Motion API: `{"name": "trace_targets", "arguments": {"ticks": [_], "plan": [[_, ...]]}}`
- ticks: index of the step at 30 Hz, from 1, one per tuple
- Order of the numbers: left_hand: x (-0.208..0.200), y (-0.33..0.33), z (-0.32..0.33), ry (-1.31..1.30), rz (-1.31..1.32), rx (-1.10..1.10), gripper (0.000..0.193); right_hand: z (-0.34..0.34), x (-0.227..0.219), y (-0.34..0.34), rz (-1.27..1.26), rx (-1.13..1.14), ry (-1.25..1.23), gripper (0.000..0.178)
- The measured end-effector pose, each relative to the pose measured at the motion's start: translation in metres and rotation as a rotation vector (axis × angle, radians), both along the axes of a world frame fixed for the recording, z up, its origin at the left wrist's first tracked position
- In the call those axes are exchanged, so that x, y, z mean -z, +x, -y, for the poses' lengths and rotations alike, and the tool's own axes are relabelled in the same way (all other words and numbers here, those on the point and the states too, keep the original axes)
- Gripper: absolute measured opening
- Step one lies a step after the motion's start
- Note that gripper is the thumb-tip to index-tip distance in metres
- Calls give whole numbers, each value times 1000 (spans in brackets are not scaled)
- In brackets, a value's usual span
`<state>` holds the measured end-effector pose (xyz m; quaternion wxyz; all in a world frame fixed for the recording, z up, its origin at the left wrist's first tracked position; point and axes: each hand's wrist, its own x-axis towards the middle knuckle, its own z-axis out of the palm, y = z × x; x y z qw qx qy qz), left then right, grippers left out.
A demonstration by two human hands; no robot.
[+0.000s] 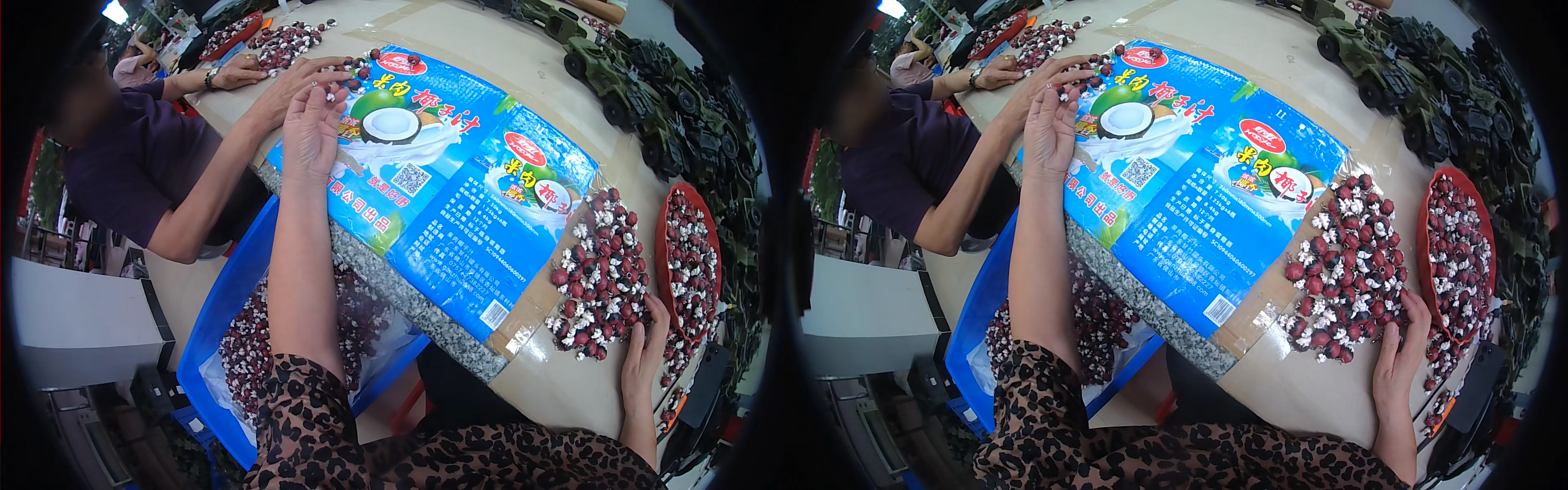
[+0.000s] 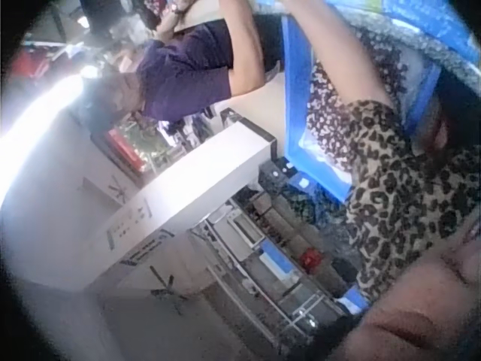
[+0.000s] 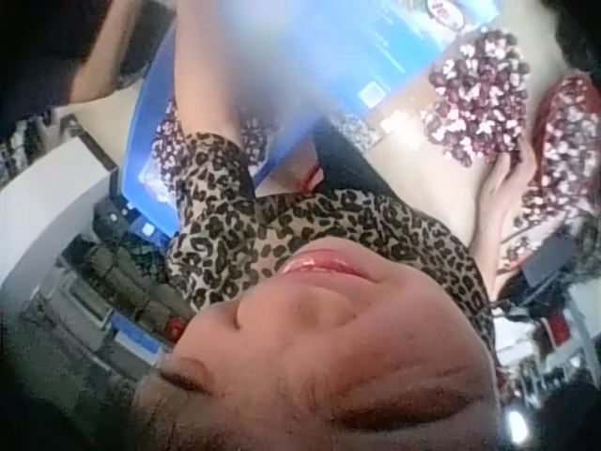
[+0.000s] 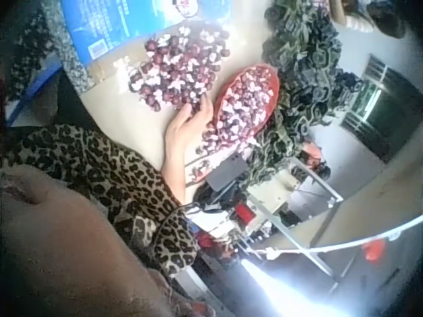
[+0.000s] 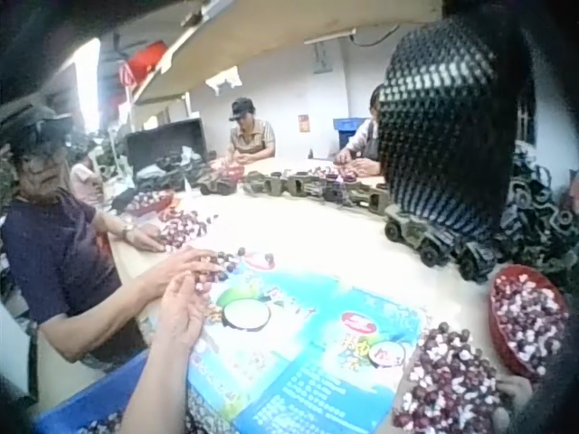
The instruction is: The person assembles small decorative items by attaching white parts to round beads by hand and placing them onto the table.
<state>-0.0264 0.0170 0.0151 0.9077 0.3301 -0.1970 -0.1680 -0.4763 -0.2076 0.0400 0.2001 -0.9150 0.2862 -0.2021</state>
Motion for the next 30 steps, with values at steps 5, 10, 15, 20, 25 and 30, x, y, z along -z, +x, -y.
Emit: {"name": "trace_targets", "arguments": {"ticks": [5,10,15,20,25,30], "plan": [[10,6,2,57,43,-157,24,0,1,-1,-11,-6,-14,31],[0,-4,6,36,-27,-180,26,0,0,0,-31,-11,-27,30],[1,-1,3,7,-85,-146,27,-1,0,0,-41,-8,-38,30],[3,2,-3,-64,-98,-5,25,-2,1,0,-62,1,-47,30],[1,2,-1,-27,-173,6,25,-2,0,1,-64,3,-46,30],[1,6,-4,-51,-264,119,24,-3,0,1,-63,1,-40,31]]}}
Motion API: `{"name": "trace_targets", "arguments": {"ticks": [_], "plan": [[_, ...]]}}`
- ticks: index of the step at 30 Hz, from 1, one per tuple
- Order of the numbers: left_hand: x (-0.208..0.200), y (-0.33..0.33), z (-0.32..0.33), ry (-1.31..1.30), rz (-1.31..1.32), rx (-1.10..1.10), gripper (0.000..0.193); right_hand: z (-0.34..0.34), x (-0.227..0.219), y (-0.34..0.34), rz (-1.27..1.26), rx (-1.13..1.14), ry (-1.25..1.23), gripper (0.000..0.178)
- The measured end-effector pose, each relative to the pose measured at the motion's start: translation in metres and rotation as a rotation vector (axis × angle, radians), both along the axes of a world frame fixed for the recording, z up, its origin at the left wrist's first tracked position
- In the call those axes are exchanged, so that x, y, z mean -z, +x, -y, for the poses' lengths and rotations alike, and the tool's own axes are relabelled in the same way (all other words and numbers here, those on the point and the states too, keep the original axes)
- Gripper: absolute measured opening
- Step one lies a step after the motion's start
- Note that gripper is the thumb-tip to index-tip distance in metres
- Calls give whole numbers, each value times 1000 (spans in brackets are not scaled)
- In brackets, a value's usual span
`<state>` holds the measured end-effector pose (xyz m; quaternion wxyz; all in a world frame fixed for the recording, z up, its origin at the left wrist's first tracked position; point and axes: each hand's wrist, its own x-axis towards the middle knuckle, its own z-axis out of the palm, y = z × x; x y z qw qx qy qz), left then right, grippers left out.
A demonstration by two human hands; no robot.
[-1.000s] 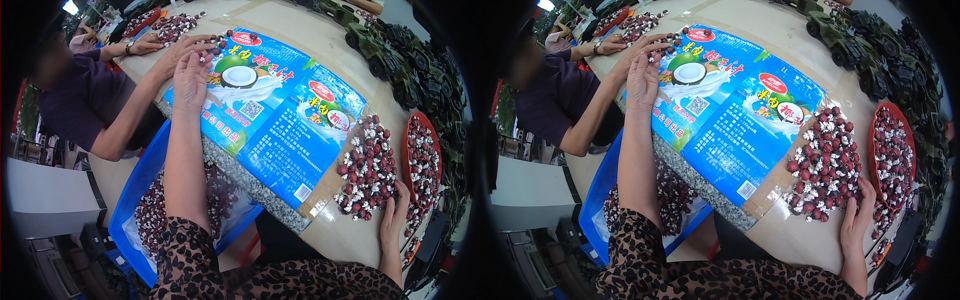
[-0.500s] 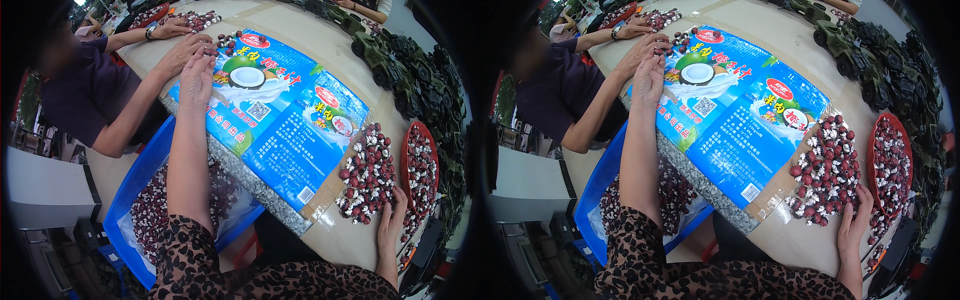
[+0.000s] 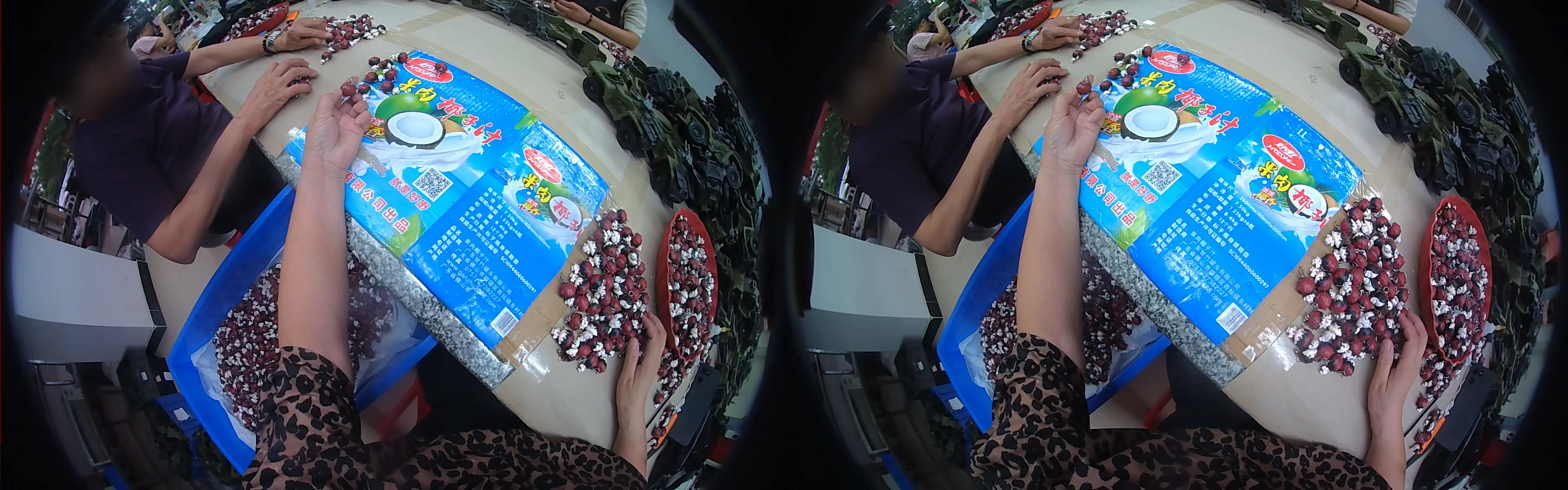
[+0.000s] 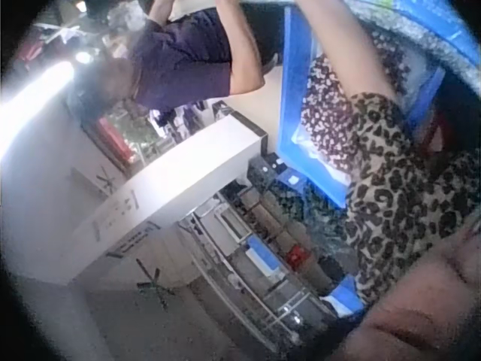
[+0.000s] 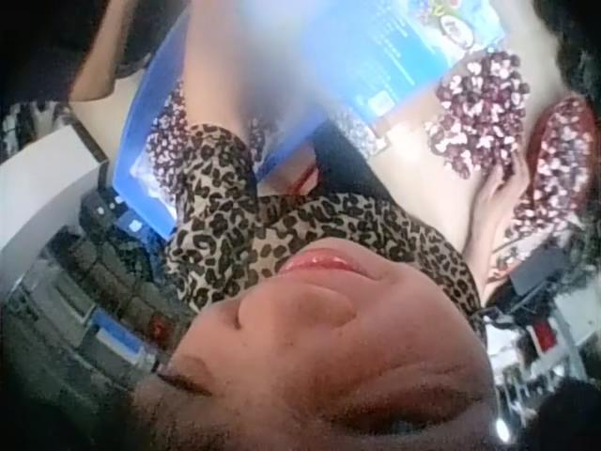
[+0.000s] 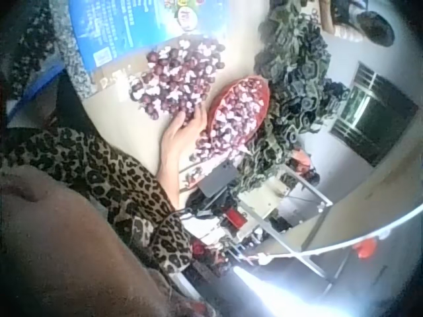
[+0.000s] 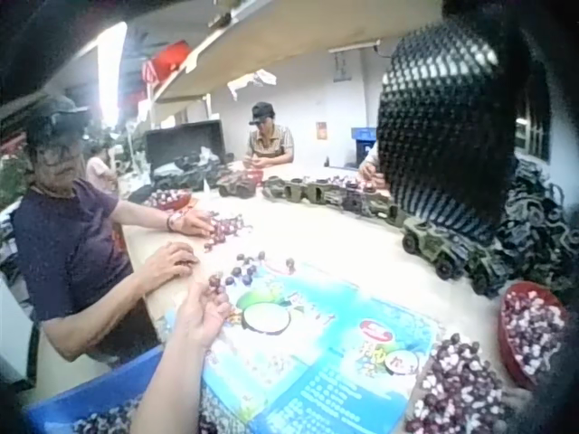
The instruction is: The person assembles small decorative items by attaching white parts to round beads by hand and placing them onto the table.
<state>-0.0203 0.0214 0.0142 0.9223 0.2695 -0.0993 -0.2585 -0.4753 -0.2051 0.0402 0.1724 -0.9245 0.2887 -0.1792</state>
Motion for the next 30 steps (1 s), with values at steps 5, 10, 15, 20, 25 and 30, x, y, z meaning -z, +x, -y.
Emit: {"name": "trace_targets", "arguments": {"ticks": [5,10,15,20,25,30], "plan": [[1,2,1,-7,4,-20,18,-1,1,0,-12,6,-25,30],[0,2,-1,-17,24,-3,17,-2,0,0,-5,8,-25,29],[1,2,0,-12,58,1,17,-1,0,1,-5,8,-33,30],[-1,0,1,22,57,-30,17,-2,-2,2,-15,17,-17,30],[1,2,0,6,56,-18,17,-3,-1,2,-18,18,-26,30],[-3,1,-2,23,59,-8,17,-3,0,3,-15,19,-20,30]]}}
